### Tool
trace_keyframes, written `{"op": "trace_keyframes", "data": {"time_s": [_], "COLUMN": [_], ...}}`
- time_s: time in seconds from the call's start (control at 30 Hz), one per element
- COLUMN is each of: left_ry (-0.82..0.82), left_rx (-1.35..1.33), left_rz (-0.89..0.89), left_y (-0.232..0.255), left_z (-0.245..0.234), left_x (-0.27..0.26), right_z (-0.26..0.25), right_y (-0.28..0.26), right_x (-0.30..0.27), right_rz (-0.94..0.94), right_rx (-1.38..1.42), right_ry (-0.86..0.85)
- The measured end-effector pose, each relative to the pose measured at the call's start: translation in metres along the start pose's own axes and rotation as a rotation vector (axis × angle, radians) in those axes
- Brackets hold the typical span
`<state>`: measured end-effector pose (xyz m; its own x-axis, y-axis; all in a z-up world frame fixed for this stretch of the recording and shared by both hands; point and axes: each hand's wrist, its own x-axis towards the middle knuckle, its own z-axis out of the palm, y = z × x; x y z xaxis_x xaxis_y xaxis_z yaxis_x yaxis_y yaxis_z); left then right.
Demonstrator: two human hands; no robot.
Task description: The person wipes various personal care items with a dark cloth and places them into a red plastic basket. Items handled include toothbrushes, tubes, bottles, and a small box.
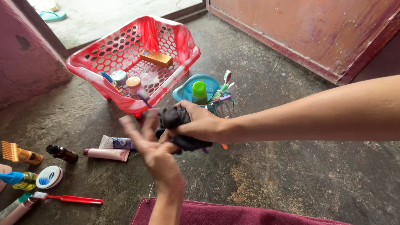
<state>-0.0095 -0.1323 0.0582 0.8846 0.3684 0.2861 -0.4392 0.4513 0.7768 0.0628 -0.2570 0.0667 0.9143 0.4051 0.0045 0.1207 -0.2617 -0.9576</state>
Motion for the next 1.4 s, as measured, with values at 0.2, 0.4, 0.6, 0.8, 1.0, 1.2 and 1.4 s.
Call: {"op": "trace_keyframes", "data": {"time_s": [0.2,0.4,0.6,0.8,1.0,1.2,1.4], "left_ry": [0.402,0.323,0.317,0.322,0.174,0.125,0.106], "left_rx": [0.049,0.081,0.074,0.045,-0.097,0.092,-0.068], "left_rz": [-0.380,-0.400,-0.300,-0.191,-0.279,-0.034,0.112], "left_y": [-0.018,-0.034,-0.032,-0.022,-0.023,-0.006,0.000], "left_z": [-0.033,-0.055,-0.072,-0.093,-0.050,-0.023,-0.028], "left_x": [0.015,0.029,0.059,0.061,0.030,0.031,0.049], "right_z": [-0.009,-0.002,0.011,-0.023,-0.030,0.014,0.016], "right_y": [0.007,0.007,-0.003,0.007,-0.017,-0.032,-0.033], "right_x": [-0.020,-0.037,-0.048,-0.051,-0.033,-0.047,-0.058], "right_rz": [-0.474,-0.354,-0.111,-0.171,-0.022,0.007,-0.039], "right_rx": [-0.476,-0.409,-0.258,-0.261,-0.123,-0.077,-0.024], "right_ry": [-0.244,-0.269,-0.276,-0.411,-0.199,-0.175,-0.145]}}
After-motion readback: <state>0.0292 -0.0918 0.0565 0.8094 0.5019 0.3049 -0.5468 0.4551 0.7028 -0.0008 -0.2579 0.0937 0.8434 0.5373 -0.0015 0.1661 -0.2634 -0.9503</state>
